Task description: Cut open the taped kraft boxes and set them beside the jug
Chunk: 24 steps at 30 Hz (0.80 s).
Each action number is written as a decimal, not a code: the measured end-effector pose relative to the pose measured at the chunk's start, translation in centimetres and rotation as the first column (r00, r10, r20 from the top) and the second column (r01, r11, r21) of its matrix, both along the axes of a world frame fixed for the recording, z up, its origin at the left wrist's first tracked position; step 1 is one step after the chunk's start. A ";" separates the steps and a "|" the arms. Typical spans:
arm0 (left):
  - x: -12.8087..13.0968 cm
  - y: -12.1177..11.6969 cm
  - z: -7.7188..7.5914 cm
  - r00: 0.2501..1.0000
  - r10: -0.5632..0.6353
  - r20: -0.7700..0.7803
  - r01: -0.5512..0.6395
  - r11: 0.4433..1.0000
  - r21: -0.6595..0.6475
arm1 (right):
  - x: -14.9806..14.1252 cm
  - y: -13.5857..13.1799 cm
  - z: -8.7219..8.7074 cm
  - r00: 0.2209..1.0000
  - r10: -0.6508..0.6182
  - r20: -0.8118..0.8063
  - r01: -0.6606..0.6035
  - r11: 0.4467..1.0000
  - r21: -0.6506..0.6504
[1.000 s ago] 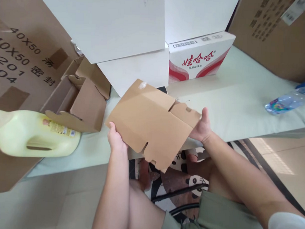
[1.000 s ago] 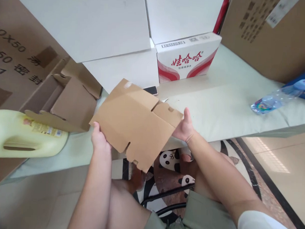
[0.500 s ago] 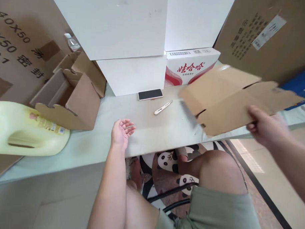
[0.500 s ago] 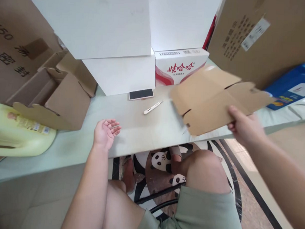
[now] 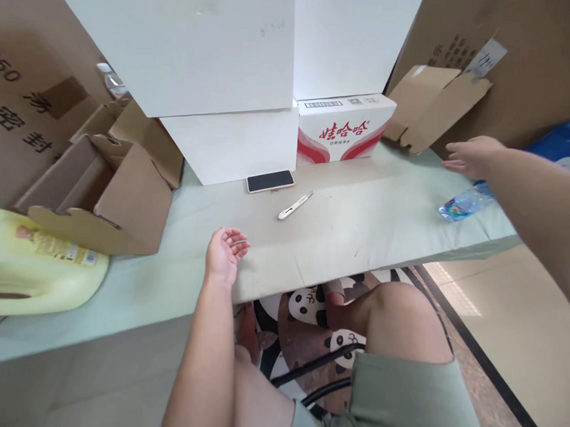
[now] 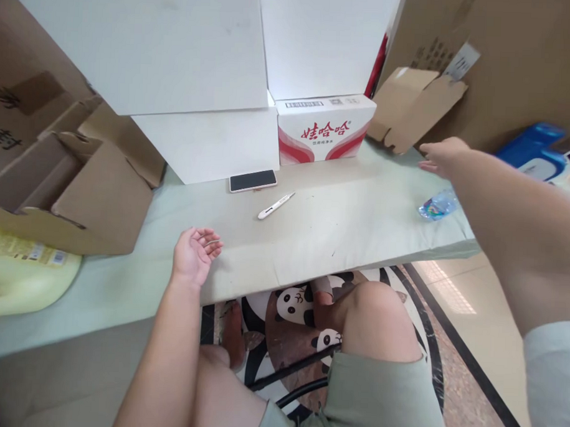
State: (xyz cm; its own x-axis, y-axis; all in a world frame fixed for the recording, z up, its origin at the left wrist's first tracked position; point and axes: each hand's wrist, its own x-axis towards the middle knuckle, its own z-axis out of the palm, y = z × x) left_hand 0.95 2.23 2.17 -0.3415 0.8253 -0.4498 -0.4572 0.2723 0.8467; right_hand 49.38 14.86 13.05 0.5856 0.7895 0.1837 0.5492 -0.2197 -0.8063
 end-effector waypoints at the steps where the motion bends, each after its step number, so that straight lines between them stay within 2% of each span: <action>1: -0.2 0.1 0.0 1.000 0.003 0.004 -0.003 1.000 0.006 | -1.1 0.1 -0.4 0.999 0.016 -0.041 -0.019 0.996 -0.088; 3: -0.5 0.4 -0.1 1.000 0.008 0.005 -0.008 0.999 0.033 | -4.0 -0.1 -1.5 0.991 0.058 -0.122 -0.087 0.965 -0.249; 6: -0.9 0.5 -0.3 0.998 0.056 -0.001 -0.056 0.995 0.077 | -9.1 -1.0 -3.1 0.962 0.222 -0.161 -0.266 0.898 -0.350; 9: -1.4 0.2 -0.5 0.984 0.178 -0.005 -0.175 0.974 0.144 | -15.3 -1.5 -4.3 0.892 0.430 -0.142 -0.448 0.793 -0.413; 11: -1.9 -0.2 -0.6 0.967 0.255 -0.019 -0.244 0.941 0.236 | -20.2 -1.7 -4.7 0.813 0.572 -0.104 -0.554 0.709 -0.436; 12: -2.3 -0.4 -0.6 0.957 0.290 -0.026 -0.272 0.923 0.271 | -22.8 -1.8 -4.7 0.760 0.646 -0.074 -0.606 0.663 -0.439; 14: -3.2 -0.9 -0.6 0.935 0.353 -0.021 -0.329 0.890 0.315 | -28.5 -2.3 -4.6 0.603 0.797 0.023 -0.714 0.553 -0.430; 16: -4.2 -1.5 -0.5 0.917 0.400 0.002 -0.378 0.865 0.329 | -34.5 -3.1 -4.3 0.352 0.921 0.168 -0.824 0.390 -0.411; 18: -5.1 -2.1 -0.4 0.905 0.425 0.023 -0.408 0.850 0.334 | -40.4 -4.0 -3.8 0.144 0.962 0.233 -0.901 0.225 -0.371; 21: -6.2 -2.6 -0.2 0.892 0.451 0.035 -0.435 0.834 0.340 | -48.1 -5.2 -3.1 0.000 0.954 0.301 -0.973 0.070 -0.220; 22: -6.5 -2.7 -0.1 0.888 0.458 0.037 -0.442 0.831 0.338 | -50.2 -5.3 -3.1 -0.028 0.944 0.330 -0.981 0.038 -0.191; 24: -7.0 -2.8 0.0 0.881 0.472 0.041 -0.457 0.825 0.333 | -53.3 -5.3 -3.2 -0.067 0.919 0.389 -0.981 0.010 -0.192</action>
